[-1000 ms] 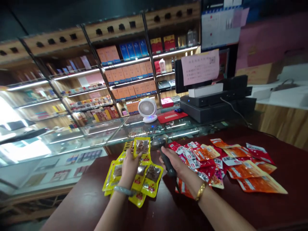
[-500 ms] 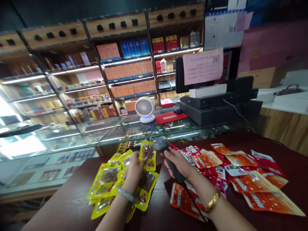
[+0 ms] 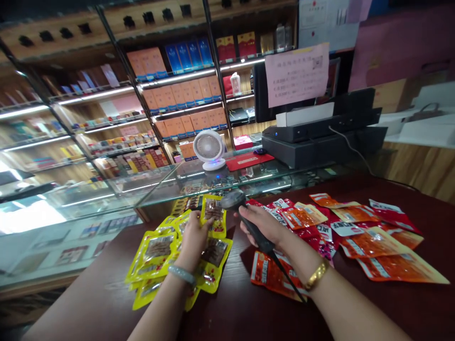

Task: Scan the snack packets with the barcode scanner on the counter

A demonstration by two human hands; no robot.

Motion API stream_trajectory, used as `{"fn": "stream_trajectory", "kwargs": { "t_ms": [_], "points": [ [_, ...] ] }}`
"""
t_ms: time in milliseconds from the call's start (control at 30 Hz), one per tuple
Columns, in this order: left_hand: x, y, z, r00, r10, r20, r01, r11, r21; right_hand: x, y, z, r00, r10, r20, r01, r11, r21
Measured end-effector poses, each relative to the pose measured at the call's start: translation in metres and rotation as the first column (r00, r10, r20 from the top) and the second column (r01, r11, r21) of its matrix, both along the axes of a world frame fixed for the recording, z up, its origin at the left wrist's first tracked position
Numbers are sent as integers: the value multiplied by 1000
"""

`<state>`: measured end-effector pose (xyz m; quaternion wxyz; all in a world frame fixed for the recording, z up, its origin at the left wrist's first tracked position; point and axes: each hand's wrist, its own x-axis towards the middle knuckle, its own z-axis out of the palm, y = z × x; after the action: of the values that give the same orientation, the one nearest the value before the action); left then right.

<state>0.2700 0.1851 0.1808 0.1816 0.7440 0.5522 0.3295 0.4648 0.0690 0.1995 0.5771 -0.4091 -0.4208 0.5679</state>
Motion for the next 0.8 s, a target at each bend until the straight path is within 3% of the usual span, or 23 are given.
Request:
{"fn": "stream_trajectory", "kwargs": {
  "t_ms": [100, 200, 267, 333, 400, 467, 533, 667, 800],
  "points": [
    [9, -1, -10, 984, -130, 119, 136, 990, -47, 1, -3, 3, 1000, -13, 9, 13, 1000, 3],
    [16, -3, -19, 879, -430, 207, 451, 890, -65, 2, -3, 3, 999, -34, 23, 34, 999, 20],
    [13, -2, -17, 846, -523, 106, 528, 849, -19, 3, -3, 2, 999, -33, 35, 31, 999, 33],
    [2, 1, -8, 890, -443, -111, 449, 893, 38, 4, -2, -1, 999, -28, 36, 26, 999, 35],
    [-16, 5, 3, 904, -267, -333, 310, 947, 84, 5, -1, -4, 999, -26, 35, 25, 999, 30],
    [-34, 9, 13, 858, -128, -497, 186, 980, 70, 5, 0, -5, 999, -24, 47, 23, 999, 26],
    [-49, 12, 19, 789, -69, -610, 99, 995, 16, 5, -1, -6, 998, -28, 62, 27, 999, 17],
    [-61, 12, 22, 721, -30, -692, 35, 999, -6, 2, -3, -3, 996, -37, 83, 37, 999, 1],
    [-57, 13, 21, 753, 26, -657, -29, 1000, 6, -2, -6, 1, 991, -35, 126, 38, 999, -15]
  ]
}}
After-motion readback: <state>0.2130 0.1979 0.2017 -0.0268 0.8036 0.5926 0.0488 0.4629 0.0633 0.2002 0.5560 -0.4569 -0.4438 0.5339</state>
